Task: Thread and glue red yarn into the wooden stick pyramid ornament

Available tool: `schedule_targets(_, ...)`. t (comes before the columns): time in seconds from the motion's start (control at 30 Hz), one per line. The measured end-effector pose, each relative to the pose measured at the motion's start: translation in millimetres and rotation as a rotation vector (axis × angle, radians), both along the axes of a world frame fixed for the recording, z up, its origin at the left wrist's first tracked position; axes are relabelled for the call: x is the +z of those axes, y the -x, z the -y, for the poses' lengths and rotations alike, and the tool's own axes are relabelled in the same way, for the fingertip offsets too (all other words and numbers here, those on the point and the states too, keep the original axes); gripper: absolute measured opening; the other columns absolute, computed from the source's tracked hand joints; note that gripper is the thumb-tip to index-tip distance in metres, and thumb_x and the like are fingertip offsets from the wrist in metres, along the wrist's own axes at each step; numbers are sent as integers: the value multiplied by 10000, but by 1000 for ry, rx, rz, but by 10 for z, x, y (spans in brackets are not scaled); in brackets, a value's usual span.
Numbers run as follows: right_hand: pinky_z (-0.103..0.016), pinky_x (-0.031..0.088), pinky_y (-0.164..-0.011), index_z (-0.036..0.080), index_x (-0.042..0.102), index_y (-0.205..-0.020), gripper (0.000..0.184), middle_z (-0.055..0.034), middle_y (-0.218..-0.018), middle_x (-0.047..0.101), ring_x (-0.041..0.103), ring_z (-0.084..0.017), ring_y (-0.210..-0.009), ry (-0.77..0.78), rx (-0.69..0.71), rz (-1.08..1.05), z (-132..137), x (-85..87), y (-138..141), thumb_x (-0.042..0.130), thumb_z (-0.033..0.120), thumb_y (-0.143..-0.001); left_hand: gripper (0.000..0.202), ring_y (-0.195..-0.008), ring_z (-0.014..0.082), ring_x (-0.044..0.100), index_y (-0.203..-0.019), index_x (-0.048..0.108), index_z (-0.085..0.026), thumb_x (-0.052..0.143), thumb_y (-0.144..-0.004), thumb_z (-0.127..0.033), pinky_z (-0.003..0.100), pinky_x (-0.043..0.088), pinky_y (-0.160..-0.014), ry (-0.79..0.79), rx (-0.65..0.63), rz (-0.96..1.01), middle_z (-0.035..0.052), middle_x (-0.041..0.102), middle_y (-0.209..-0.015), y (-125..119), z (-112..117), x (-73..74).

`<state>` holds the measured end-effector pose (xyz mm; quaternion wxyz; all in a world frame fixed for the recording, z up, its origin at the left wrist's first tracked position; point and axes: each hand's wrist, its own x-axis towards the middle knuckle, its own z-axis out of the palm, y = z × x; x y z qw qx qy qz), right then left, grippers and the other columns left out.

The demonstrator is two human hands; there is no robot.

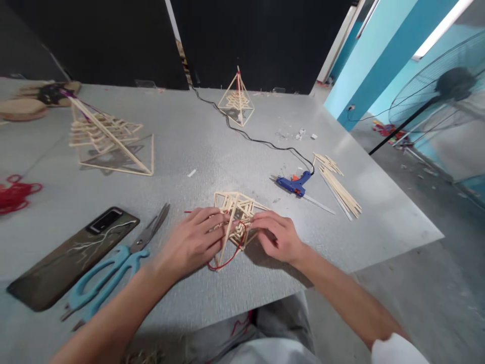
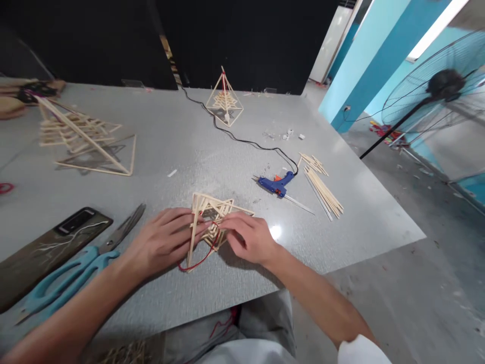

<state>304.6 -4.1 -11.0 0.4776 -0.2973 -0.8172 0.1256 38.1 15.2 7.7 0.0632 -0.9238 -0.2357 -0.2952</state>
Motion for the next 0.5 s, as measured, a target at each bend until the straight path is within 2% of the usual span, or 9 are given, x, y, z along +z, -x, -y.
schedule_targets(0.07,-257,613,-726,255,663,-1178,292,-50,-1059,799,775,-161,-913,-97,-85,-49,-50,84,-173,550,70,-982,152,-1115,270,667,-1075,774,-172,624,-1058,-152,398,543,-931,9,-1,39,84,790,-1133,-3,-12,-42)
schedule_targets(0.13,-256,566,-650,255,671,-1156,269,-50,-1055,798,740,-148,-794,-119,-310,-1,-180,209,-464,526,82,-1010,171,-1078,254,681,-1154,774,-186,651,-1045,-138,390,558,-922,17,-8,103,71,797,-1109,-15,-29,-93)
schedule_targets(0.17,-272,563,-654,247,680,-1167,257,-63,-1083,799,734,-160,-791,-81,-427,110,-277,278,-642,523,103,-1024,197,-1060,246,686,-1190,771,-192,660,-1040,-129,386,566,-917,18,-12,134,67,798,-1094,-25,-38,-119)
schedule_targets(0.23,-353,593,-811,228,695,-1258,310,-99,-1176,799,754,-239,-994,8,-570,461,-516,406,-1016,519,116,-1028,235,-1028,237,693,-1224,771,-202,661,-1035,-117,385,581,-908,9,-16,180,65,798,-1067,-48,-55,-163)
schedule_targets(0.3,-447,571,-958,192,665,-1401,487,-162,-1380,735,701,-316,-1198,67,-524,844,-773,492,-1345,511,43,-964,229,-1000,234,697,-1197,785,-200,646,-1037,-114,391,596,-900,0,-10,203,75,797,-1057,-72,-64,-188)
schedule_targets(0.37,-510,514,-1047,185,609,-1508,630,-202,-1563,612,621,-356,-1345,68,-418,1100,-997,530,-1567,495,-5,-919,215,-982,233,701,-1125,803,-187,623,-1039,-108,398,609,-894,-8,0,220,87,794,-1046,-92,-66,-191)
schedule_targets(0.43,-483,482,-1055,205,604,-1521,650,-193,-1568,607,591,-337,-1388,65,-288,1217,-1159,532,-1667,500,-6,-916,219,-983,232,706,-1066,814,-177,609,-1035,-106,394,620,-889,-8,21,235,96,788,-1033,-105,-61,-179)
schedule_targets(0.5,-422,464,-1033,206,634,-1485,598,-175,-1427,699,628,-295,-1321,63,-195,1249,-1257,517,-1679,520,12,-931,211,-996,236,710,-1048,821,-174,619,-1027,-118,394,628,-882,2,54,253,104,781,-1039,-110,-54,-162)
